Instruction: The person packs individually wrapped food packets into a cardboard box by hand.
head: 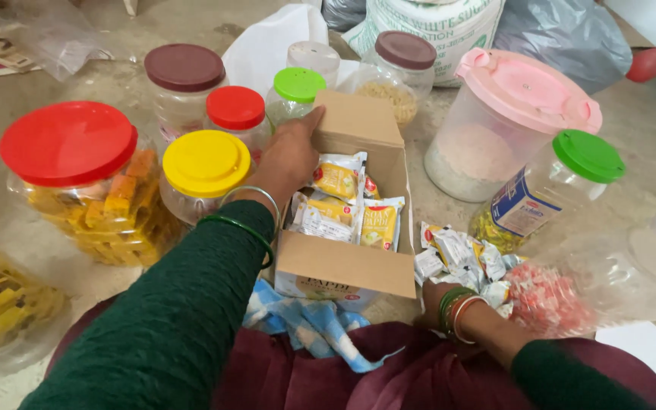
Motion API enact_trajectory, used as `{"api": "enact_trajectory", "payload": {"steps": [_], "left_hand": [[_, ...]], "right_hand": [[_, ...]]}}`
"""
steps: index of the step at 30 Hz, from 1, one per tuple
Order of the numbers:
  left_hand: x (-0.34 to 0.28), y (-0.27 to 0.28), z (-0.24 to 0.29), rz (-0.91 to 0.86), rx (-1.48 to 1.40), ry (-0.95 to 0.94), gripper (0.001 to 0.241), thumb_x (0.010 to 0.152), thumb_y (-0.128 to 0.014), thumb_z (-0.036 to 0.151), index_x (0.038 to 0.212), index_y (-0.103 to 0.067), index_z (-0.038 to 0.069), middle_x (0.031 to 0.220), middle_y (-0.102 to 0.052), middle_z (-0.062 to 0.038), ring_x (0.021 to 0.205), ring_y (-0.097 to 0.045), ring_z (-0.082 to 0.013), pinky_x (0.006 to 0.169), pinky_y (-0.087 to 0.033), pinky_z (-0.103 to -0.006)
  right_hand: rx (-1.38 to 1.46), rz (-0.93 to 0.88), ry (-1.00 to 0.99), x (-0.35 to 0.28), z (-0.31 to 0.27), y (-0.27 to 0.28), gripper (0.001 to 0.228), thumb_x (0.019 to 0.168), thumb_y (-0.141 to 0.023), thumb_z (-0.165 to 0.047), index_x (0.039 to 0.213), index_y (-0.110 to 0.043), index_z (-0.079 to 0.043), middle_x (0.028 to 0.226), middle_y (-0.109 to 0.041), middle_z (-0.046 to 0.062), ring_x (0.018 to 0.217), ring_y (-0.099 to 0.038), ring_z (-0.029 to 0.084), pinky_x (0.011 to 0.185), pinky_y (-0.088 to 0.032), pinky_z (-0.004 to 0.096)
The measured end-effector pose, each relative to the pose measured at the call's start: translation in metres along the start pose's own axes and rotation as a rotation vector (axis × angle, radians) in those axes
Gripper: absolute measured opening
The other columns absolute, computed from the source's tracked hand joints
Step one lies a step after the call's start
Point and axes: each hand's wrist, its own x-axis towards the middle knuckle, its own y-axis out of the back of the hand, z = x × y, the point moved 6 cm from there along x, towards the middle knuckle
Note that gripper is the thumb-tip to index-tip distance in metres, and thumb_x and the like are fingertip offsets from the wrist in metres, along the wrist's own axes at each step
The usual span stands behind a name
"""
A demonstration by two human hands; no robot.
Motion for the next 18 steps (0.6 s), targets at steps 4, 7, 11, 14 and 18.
{"api": "enact_trajectory", "payload": {"steps": [4,7,11,14,18], "left_hand": [[0.000,0.000,0.000,0.005,0.024,-0.014,0.077,0.082,-0.064,-0.004,0.151,-0.047,0.024,0.136,-0.060,-0.018,0.127,-0.057,-0.0351,0.105,-0.047,-0.0445],[-0.002,0.000,0.002,-0.011,0.027,0.005,0.077,0.082,-0.065,-0.002,0.151,-0.047,0.026,0.137,-0.059,-0.016,0.127,-0.057,-0.0346,0.105,-0.047,-0.0444],[-0.006,0.005,0.005,-0.002,0.038,0.012,0.077,0.082,-0.067,-0.001,0.151,-0.047,0.026,0.138,-0.059,-0.014,0.127,-0.057,-0.0347,0.105,-0.047,-0.0447],[-0.006,0.006,0.007,-0.012,0.026,0.037,0.077,0.083,-0.066,-0.002,0.151,-0.047,0.028,0.139,-0.059,-0.014,0.127,-0.057,-0.0348,0.105,-0.047,-0.0452],[-0.007,0.007,0.007,-0.033,0.020,0.053,0.078,0.083,-0.065,-0.002,0.152,-0.046,0.028,0.139,-0.058,-0.014,0.128,-0.057,-0.0351,0.106,-0.047,-0.0457]], "right_hand": [[-0.027,-0.011,-0.046,0.001,-0.012,-0.010,0.061,0.083,-0.077,-0.027,0.137,-0.053,-0.009,0.124,-0.068,0.024,0.118,-0.067,0.038,0.100,-0.055,0.046],[-0.015,0.021,-0.057,-0.001,-0.012,-0.008,0.047,0.088,-0.068,-0.022,0.134,-0.058,-0.015,0.123,-0.069,0.021,0.118,-0.067,0.037,0.099,-0.055,0.047],[-0.061,0.037,-0.054,-0.001,-0.013,-0.005,0.040,0.085,-0.070,-0.024,0.124,-0.067,-0.017,0.120,-0.071,0.017,0.117,-0.068,0.035,0.099,-0.056,0.045],[0.076,0.147,-0.022,0.002,-0.003,0.008,0.041,0.073,-0.078,-0.024,0.113,-0.072,-0.015,0.112,-0.074,0.015,0.110,-0.069,0.033,0.096,-0.057,0.041],[0.284,0.417,-0.029,0.000,0.021,0.068,0.044,0.067,-0.083,-0.035,0.104,-0.075,-0.013,0.099,-0.076,0.015,0.094,-0.073,0.032,0.087,-0.058,0.042]]}}
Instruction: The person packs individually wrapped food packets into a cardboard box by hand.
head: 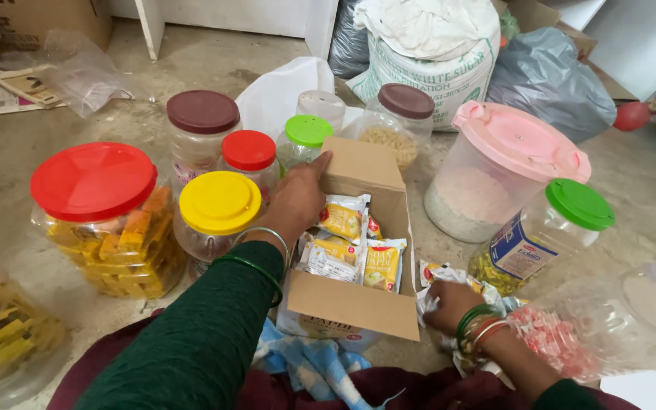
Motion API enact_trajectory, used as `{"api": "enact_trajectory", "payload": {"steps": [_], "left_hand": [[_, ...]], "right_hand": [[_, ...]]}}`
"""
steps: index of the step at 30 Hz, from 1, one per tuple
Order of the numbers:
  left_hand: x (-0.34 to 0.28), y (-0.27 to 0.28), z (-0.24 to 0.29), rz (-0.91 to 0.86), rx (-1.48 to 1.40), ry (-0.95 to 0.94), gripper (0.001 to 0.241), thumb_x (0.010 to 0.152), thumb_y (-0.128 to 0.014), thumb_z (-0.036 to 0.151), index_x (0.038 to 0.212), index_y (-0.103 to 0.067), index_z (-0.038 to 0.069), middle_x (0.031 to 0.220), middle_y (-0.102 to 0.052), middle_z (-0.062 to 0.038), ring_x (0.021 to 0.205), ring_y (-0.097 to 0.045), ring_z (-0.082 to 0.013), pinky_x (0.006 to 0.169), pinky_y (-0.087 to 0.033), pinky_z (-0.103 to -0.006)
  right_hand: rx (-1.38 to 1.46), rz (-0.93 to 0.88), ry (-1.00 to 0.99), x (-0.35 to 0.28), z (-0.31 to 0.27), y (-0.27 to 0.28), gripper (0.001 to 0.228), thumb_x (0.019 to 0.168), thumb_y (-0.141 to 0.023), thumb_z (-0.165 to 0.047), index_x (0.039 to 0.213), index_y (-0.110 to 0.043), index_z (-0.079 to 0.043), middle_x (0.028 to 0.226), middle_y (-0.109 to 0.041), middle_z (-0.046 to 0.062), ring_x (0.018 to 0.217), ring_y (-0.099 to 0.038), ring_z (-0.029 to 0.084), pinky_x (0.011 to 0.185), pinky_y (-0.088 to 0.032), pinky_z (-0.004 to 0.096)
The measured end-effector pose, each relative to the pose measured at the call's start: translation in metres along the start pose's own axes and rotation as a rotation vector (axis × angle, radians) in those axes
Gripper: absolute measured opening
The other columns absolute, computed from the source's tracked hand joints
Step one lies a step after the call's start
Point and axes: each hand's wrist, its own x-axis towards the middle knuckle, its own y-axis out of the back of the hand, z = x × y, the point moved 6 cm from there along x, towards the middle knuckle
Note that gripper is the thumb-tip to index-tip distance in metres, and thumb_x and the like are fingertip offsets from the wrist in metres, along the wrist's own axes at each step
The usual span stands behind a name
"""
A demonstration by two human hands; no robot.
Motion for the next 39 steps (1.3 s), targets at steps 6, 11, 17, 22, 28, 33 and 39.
{"api": "enact_trajectory", "payload": {"steps": [6,11,17,22,28,33,39], "left_hand": [[0.002,-0.003,-0.003,-0.003,-0.004,-0.001,0.076,0.084,-0.063,-0.002,0.152,-0.046,0.028,0.139,-0.058,-0.014,0.128,-0.057,-0.0347,0.106,-0.046,-0.0463],[0.002,-0.004,-0.004,0.002,-0.019,-0.024,0.075,0.085,-0.064,0.000,0.152,-0.045,0.027,0.137,-0.059,-0.015,0.127,-0.057,-0.0347,0.106,-0.046,-0.0464],[0.003,-0.006,-0.006,0.013,-0.024,-0.039,0.076,0.084,-0.063,-0.002,0.152,-0.046,0.026,0.136,-0.060,-0.016,0.127,-0.057,-0.0349,0.105,-0.046,-0.0455],[0.006,-0.006,-0.007,0.005,-0.036,-0.029,0.074,0.084,-0.061,-0.002,0.151,-0.047,0.026,0.138,-0.060,-0.016,0.128,-0.057,-0.0341,0.106,-0.046,-0.0449],[0.008,-0.008,-0.009,0.015,-0.039,-0.050,0.073,0.084,-0.059,-0.003,0.151,-0.047,0.024,0.138,-0.060,-0.016,0.128,-0.057,-0.0350,0.106,-0.045,-0.0452],[0.010,-0.011,-0.012,0.060,-0.042,-0.111,0.073,0.082,-0.061,-0.003,0.150,-0.048,0.022,0.138,-0.059,-0.020,0.128,-0.055,-0.0369,0.107,-0.044,-0.0447],[0.011,-0.011,-0.009,0.022,-0.013,-0.102,0.075,0.082,-0.061,-0.004,0.151,-0.047,0.022,0.137,-0.059,-0.020,0.128,-0.054,-0.0372,0.106,-0.044,-0.0452]], "right_hand": [[0.482,0.391,0.066,-0.017,-0.011,0.173,0.047,0.083,-0.075,-0.020,0.125,-0.063,-0.005,0.088,-0.074,0.015,0.075,-0.071,0.025,0.069,-0.056,0.038],[0.887,-0.022,0.347,-0.021,-0.086,0.188,0.041,0.082,-0.070,-0.005,0.122,-0.064,-0.005,0.101,-0.074,0.011,0.085,-0.073,0.015,0.075,-0.062,0.031],[0.302,0.039,0.453,-0.017,-0.137,0.147,0.032,0.072,-0.085,-0.014,0.103,-0.077,-0.011,0.102,-0.077,0.007,0.093,-0.072,0.018,0.085,-0.056,0.035],[0.052,0.145,0.480,-0.020,-0.151,0.143,0.038,0.065,-0.089,-0.023,0.100,-0.078,-0.014,0.105,-0.072,0.011,0.099,-0.067,0.027,0.088,-0.054,0.043],[-0.266,0.212,0.490,-0.028,-0.164,0.142,0.036,0.063,-0.091,-0.032,0.095,-0.081,-0.021,0.096,-0.076,0.002,0.110,-0.054,0.030,0.091,-0.047,0.044],[-0.331,0.206,0.442,-0.023,-0.164,0.120,0.029,0.065,-0.089,-0.031,0.092,-0.082,-0.025,0.092,-0.077,-0.004,0.113,-0.055,0.025,0.090,-0.041,0.045],[-0.321,0.167,0.414,-0.020,-0.161,0.115,0.033,0.066,-0.089,-0.036,0.096,-0.082,-0.024,0.092,-0.076,-0.002,0.112,-0.057,0.023,0.091,-0.040,0.044]]}}
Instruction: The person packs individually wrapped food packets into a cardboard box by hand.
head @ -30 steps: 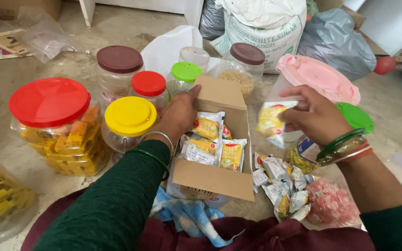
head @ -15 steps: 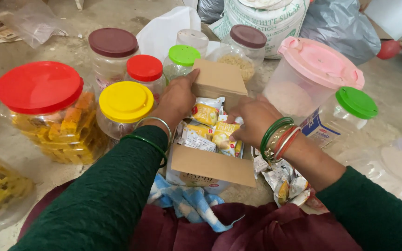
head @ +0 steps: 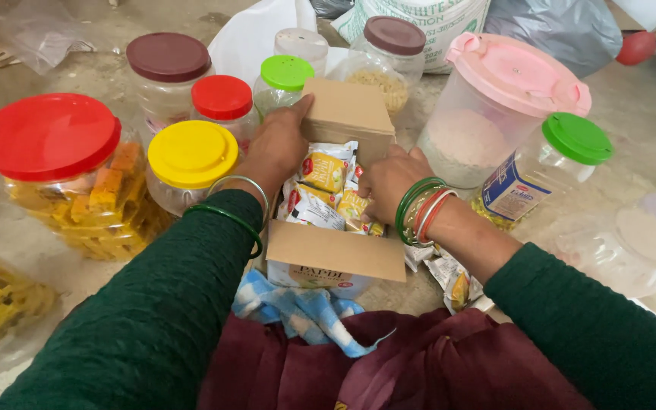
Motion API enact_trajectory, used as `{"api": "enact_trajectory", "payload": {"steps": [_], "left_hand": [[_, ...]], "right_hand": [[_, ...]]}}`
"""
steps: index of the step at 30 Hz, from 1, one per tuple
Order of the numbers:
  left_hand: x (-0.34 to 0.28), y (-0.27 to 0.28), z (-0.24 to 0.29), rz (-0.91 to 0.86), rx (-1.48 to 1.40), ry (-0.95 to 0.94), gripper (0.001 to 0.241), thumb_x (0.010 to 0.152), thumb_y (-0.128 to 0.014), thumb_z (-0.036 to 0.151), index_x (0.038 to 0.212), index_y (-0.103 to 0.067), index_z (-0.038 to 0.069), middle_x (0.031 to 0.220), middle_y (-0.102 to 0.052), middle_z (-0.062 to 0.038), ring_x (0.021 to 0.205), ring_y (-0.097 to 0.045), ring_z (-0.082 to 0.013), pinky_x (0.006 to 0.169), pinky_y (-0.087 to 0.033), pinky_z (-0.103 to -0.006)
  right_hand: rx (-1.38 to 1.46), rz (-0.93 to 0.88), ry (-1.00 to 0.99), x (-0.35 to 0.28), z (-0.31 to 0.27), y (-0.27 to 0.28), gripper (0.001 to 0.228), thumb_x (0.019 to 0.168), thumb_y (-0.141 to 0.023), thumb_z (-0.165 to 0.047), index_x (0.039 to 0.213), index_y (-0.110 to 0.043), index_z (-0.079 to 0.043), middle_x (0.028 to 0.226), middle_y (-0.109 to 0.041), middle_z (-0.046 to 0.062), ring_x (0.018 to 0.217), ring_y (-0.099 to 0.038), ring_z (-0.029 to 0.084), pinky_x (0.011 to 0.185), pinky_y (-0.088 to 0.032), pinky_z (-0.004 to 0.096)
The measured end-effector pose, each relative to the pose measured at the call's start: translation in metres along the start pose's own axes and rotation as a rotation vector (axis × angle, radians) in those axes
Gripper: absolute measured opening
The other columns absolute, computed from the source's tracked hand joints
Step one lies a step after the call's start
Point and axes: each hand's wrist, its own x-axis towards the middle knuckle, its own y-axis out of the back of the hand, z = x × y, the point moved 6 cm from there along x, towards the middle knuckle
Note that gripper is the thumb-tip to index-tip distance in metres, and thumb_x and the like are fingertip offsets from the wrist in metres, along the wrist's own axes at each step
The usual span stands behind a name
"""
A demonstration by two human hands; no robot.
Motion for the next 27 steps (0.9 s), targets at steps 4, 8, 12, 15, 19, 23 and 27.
{"api": "enact_trajectory", "payload": {"steps": [4,8,12,15,19,23,27], "left_hand": [[-0.001,0.002,-0.001,-0.016,-0.005,0.049,0.075,0.083,-0.063,-0.004,0.151,-0.048,0.025,0.138,-0.059,-0.018,0.126,-0.058,-0.0364,0.104,-0.047,-0.0439],[-0.002,0.002,0.000,-0.006,0.006,0.033,0.077,0.082,-0.064,-0.004,0.151,-0.047,0.024,0.137,-0.060,-0.018,0.126,-0.058,-0.0366,0.104,-0.048,-0.0435],[-0.004,0.004,0.005,0.003,0.028,0.039,0.078,0.082,-0.062,-0.007,0.152,-0.047,0.025,0.137,-0.060,-0.018,0.126,-0.058,-0.0366,0.103,-0.048,-0.0443],[-0.006,0.006,0.005,-0.014,0.023,0.055,0.077,0.083,-0.065,-0.005,0.152,-0.047,0.024,0.137,-0.059,-0.019,0.126,-0.057,-0.0365,0.103,-0.047,-0.0447],[-0.006,0.008,0.007,0.007,0.008,0.024,0.078,0.082,-0.065,-0.006,0.152,-0.047,0.023,0.136,-0.060,-0.020,0.127,-0.058,-0.0367,0.105,-0.048,-0.0439],[-0.006,0.008,0.008,0.001,0.034,0.047,0.078,0.083,-0.065,-0.005,0.152,-0.046,0.025,0.138,-0.058,-0.019,0.128,-0.056,-0.0362,0.105,-0.047,-0.0442],[-0.008,0.009,0.009,-0.004,0.039,0.070,0.078,0.083,-0.063,-0.005,0.152,-0.046,0.026,0.141,-0.056,-0.017,0.129,-0.055,-0.0355,0.106,-0.046,-0.0437]], "right_hand": [[0.299,0.085,0.088,-0.004,0.015,0.004,0.035,0.075,-0.084,-0.034,0.106,-0.078,-0.020,0.096,-0.076,0.001,0.103,-0.064,0.025,0.090,-0.042,0.046],[0.743,0.534,0.190,-0.026,0.063,0.008,0.036,0.089,-0.062,-0.015,0.124,-0.070,-0.014,0.110,-0.071,0.006,0.104,-0.070,0.028,0.100,-0.053,0.043],[0.462,0.423,-0.008,-0.025,0.096,-0.055,0.050,0.070,-0.064,-0.004,0.118,-0.070,-0.014,0.110,-0.071,0.009,0.107,-0.065,0.032,0.099,-0.052,0.047],[0.181,-0.098,-0.141,-0.028,0.100,-0.128,0.062,0.068,-0.078,-0.014,0.127,-0.063,-0.025,0.116,-0.068,0.005,0.113,-0.061,0.031,0.097,-0.050,0.050],[0.015,-0.183,-0.115,-0.040,0.093,-0.173,0.060,0.070,-0.076,-0.012,0.127,-0.063,-0.026,0.127,-0.062,-0.002,0.123,-0.051,0.028,0.098,-0.044,0.047],[-0.071,-0.132,-0.074,-0.044,0.086,-0.188,0.053,0.075,-0.069,-0.006,0.125,-0.065,-0.023,0.125,-0.064,-0.005,0.126,-0.048,0.023,0.097,-0.040,0.043],[0.088,-0.123,-0.134,-0.041,0.091,-0.176,0.055,0.071,-0.077,-0.015,0.124,-0.067,-0.024,0.124,-0.066,-0.004,0.126,-0.052,0.021,0.100,-0.039,0.042]]}}
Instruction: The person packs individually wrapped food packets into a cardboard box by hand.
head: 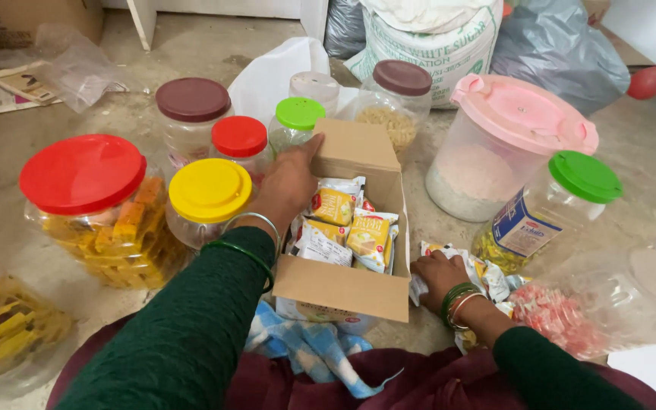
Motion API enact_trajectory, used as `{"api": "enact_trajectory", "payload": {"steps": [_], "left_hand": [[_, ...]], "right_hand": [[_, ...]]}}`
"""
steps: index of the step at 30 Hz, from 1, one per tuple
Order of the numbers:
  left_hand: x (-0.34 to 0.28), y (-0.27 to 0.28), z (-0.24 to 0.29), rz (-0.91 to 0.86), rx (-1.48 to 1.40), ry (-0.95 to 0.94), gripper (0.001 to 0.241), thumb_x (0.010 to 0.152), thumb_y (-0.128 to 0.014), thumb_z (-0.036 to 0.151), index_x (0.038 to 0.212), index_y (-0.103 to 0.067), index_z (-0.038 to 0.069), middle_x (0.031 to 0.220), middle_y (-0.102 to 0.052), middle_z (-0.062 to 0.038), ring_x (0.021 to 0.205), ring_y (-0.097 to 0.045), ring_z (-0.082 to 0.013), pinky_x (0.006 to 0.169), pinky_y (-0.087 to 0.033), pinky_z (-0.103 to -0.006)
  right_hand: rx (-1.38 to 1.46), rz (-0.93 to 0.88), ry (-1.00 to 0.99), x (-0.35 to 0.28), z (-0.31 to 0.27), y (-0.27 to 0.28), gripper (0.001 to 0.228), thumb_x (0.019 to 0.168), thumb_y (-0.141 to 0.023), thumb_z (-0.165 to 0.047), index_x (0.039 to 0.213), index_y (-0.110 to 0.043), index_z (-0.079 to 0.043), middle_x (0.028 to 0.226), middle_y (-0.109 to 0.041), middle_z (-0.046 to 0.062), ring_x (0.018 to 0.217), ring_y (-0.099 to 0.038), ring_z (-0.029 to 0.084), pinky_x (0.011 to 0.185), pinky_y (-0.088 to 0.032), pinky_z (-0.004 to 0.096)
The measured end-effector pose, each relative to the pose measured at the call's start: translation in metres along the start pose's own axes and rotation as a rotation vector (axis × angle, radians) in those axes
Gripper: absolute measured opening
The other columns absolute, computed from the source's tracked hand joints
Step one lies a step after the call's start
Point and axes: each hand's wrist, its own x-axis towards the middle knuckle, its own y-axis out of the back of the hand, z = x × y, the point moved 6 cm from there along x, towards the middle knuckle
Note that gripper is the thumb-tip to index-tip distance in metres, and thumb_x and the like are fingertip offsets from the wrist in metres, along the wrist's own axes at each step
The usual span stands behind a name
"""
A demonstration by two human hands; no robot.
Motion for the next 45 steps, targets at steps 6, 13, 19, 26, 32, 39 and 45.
{"api": "enact_trajectory", "payload": {"steps": [6,13,19,26,32,39,45], "left_hand": [[0.000,0.000,-0.001,-0.016,-0.027,0.016,0.077,0.084,-0.062,-0.005,0.152,-0.047,0.026,0.140,-0.057,-0.016,0.128,-0.057,-0.0345,0.105,-0.047,-0.0427],[-0.002,0.002,0.000,-0.014,-0.044,0.007,0.077,0.082,-0.064,-0.004,0.151,-0.046,0.025,0.139,-0.057,-0.015,0.128,-0.056,-0.0346,0.105,-0.047,-0.0446],[-0.001,0.000,-0.001,0.000,-0.045,0.011,0.077,0.083,-0.060,-0.005,0.151,-0.046,0.026,0.140,-0.057,-0.015,0.128,-0.056,-0.0346,0.106,-0.046,-0.0449],[-0.002,0.000,-0.003,-0.011,-0.074,0.019,0.074,0.085,-0.058,-0.004,0.152,-0.047,0.026,0.140,-0.057,-0.017,0.129,-0.056,-0.0357,0.108,-0.045,-0.0448],[0.002,-0.007,-0.007,0.012,-0.079,-0.013,0.073,0.084,-0.059,-0.002,0.151,-0.048,0.026,0.138,-0.059,-0.016,0.129,-0.056,-0.0357,0.107,-0.045,-0.0450],[0.009,-0.013,-0.013,0.043,-0.048,-0.060,0.072,0.084,-0.059,-0.001,0.150,-0.049,0.024,0.136,-0.061,-0.017,0.127,-0.057,-0.0365,0.105,-0.046,-0.0457],[0.004,-0.008,-0.008,0.004,-0.048,-0.008,0.071,0.085,-0.061,0.000,0.150,-0.048,0.024,0.135,-0.060,-0.018,0.128,-0.056,-0.0365,0.105,-0.045,-0.0463]], "right_hand": [[0.645,0.439,-0.099,0.016,0.030,0.081,0.057,0.071,-0.086,-0.025,0.124,-0.068,-0.011,0.105,-0.075,0.011,0.098,-0.072,0.024,0.090,-0.056,0.041],[0.939,0.533,0.199,0.028,-0.001,0.209,0.051,0.080,-0.085,-0.020,0.123,-0.066,-0.001,0.099,-0.073,0.009,0.088,-0.067,0.013,0.080,-0.056,0.028],[0.398,0.366,0.166,0.054,-0.060,0.219,0.056,0.070,-0.089,-0.033,0.112,-0.066,-0.003,0.093,-0.072,0.016,0.083,-0.070,0.028,0.076,-0.055,0.040],[0.045,0.257,-0.008,0.077,-0.088,0.206,0.055,0.071,-0.090,-0.041,0.102,-0.069,0.000,0.097,-0.072,0.023,0.096,-0.069,0.040,0.086,-0.054,0.047],[-0.040,0.133,0.007,0.086,-0.099,0.184,0.049,0.069,-0.092,-0.037,0.097,-0.077,0.000,0.098,-0.073,0.024,0.097,-0.072,0.038,0.088,-0.057,0.043],[-0.015,0.115,-0.026,0.093,-0.101,0.156,0.041,0.072,-0.090,-0.031,0.099,-0.077,-0.004,0.099,-0.074,0.024,0.098,-0.072,0.039,0.088,-0.057,0.044],[-0.142,0.092,0.017,0.093,-0.117,0.157,0.034,0.076,-0.086,-0.027,0.097,-0.078,-0.003,0.101,-0.072,0.023,0.098,-0.071,0.039,0.087,-0.058,0.045]]}}
